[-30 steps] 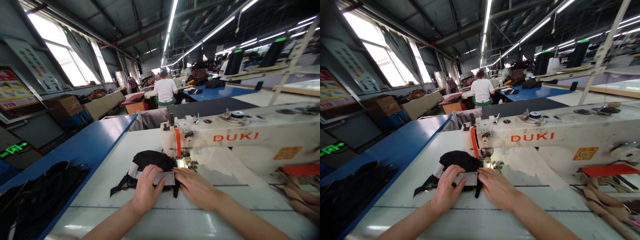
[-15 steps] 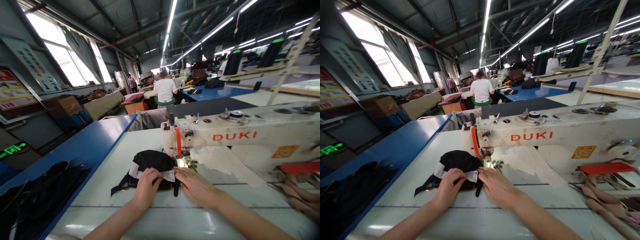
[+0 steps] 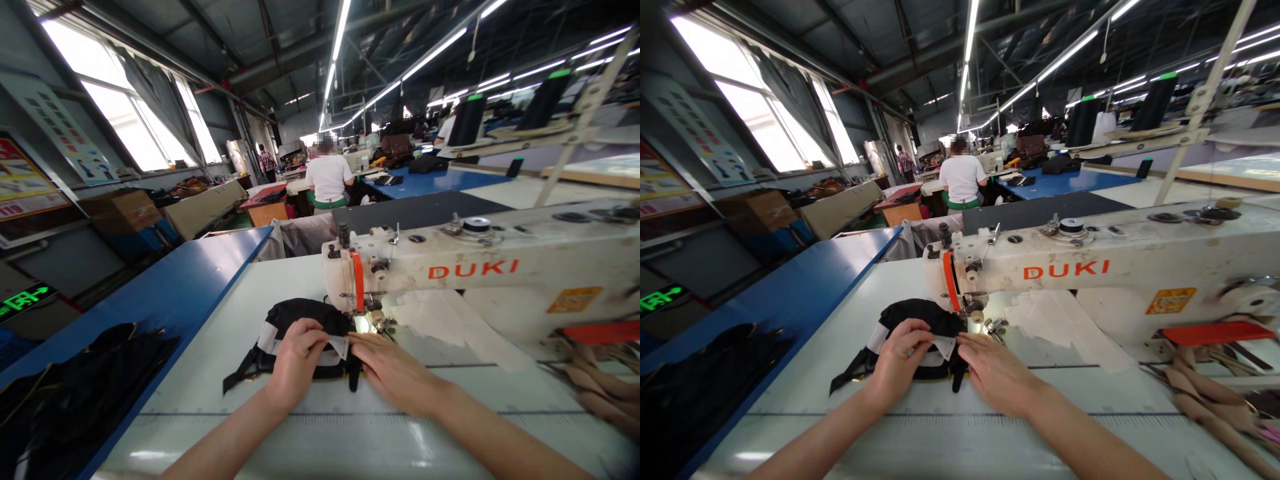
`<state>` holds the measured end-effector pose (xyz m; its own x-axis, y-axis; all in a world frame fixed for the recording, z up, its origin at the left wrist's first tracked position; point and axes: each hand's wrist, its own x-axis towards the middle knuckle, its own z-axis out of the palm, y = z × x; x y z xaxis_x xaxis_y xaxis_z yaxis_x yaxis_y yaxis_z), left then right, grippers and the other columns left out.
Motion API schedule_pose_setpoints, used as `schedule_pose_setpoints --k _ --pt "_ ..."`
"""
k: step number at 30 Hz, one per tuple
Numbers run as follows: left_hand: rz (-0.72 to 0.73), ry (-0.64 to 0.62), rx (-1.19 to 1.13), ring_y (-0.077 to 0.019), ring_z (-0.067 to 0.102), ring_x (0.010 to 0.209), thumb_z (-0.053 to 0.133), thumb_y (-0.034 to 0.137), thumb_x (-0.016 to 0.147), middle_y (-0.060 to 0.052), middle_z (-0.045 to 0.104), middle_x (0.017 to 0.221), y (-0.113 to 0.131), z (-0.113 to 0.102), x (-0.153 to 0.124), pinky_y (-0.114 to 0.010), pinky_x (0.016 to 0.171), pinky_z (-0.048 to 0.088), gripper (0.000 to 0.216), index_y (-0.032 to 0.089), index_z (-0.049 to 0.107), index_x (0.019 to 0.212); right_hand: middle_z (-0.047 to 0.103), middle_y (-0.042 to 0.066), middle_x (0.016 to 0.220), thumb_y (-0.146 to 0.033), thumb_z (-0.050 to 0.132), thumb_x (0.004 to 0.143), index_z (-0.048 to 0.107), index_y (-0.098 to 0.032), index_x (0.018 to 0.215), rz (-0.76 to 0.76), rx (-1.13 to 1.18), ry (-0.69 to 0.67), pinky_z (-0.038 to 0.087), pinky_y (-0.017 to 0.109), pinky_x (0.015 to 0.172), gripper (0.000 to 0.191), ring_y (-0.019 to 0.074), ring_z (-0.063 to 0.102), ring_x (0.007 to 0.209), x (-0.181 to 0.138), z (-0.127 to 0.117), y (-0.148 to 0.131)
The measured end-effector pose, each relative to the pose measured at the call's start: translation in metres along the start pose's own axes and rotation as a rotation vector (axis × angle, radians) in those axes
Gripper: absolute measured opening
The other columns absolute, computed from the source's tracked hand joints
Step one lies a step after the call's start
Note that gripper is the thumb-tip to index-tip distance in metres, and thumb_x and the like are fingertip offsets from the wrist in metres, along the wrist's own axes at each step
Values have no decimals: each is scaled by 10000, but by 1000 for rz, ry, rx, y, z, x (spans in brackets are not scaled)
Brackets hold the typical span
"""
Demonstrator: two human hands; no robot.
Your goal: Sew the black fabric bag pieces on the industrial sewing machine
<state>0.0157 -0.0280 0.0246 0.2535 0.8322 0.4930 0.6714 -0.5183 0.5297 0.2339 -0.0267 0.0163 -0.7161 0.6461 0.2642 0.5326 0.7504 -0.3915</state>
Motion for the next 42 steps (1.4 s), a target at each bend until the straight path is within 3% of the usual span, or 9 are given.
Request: schedule_pose_setpoints --k 4,8,11,14,17,25,34,39,42 --pt "62 17 -84 -176 556 941 536 100 853 -49 568 983 14 30 9 -321 833 494 155 189 661 837 552 106 1247 -49 420 799 519 -149 1166 5 11 2 297 396 1084 393 199 430 1231 -1 0 -1" --pt "60 -4 -145 -199 485 1127 536 66 828 -80 491 1215 22 47 7 -355 935 476 369 206 520 1169 605 98 1154 -53 424 801 543 -161 1144 25 40 -15 335 417 1043 379 222 482 1171 -7 -2 -7" --pt "8 1 -149 -203 490 1127 578 80 800 -98 492 1214 22 43 -3 -359 928 490 454 181 438 1219 634 89 1117 -60 410 821 586 -169 1082 35 42 -59 360 405 1014 333 228 511 1140 -11 -4 -11" --pt "120 -178 -144 -184 537 1069 540 137 852 -76 573 1108 22 32 -12 -348 948 483 264 181 524 1112 650 98 1091 -74 403 837 624 -159 1016 56 45 -66 384 403 985 297 237 544 1089 -12 -3 -12" --pt "271 -316 -93 -199 505 1152 517 173 872 -88 570 1199 24 23 -13 -368 1020 434 318 180 530 1189 628 108 1139 -75 403 840 614 -150 1066 50 68 -33 386 396 989 318 235 530 1109 -13 -1 -11" --pt "484 -368 45 -187 524 1140 406 83 881 -87 602 1210 18 24 2 -363 1003 455 375 146 538 1226 591 102 1214 -64 400 829 585 -155 1142 0 135 -3 386 379 1007 375 227 509 1150 -12 -5 -10" --pt "624 -432 249 -198 558 919 405 216 948 -78 647 924 10 29 28 -344 832 501 224 123 606 978 605 95 1178 -60 414 796 544 -170 1224 -9 161 0 384 388 986 460 219 526 1098 -12 -5 -6" --pt "509 -357 512 -214 510 820 386 200 944 -66 588 770 1 29 31 -346 733 500 265 138 585 780 585 69 1237 -93 430 803 539 -198 1241 2 81 -24 262 433 1062 463 224 428 1216 -11 -7 -7" --pt "445 -358 523 -214 503 800 409 210 936 -63 579 753 -1 31 31 -342 704 499 270 143 579 737 583 68 1244 -107 427 817 540 -202 1245 26 37 -40 255 442 1064 453 234 411 1230 -11 -7 -8"
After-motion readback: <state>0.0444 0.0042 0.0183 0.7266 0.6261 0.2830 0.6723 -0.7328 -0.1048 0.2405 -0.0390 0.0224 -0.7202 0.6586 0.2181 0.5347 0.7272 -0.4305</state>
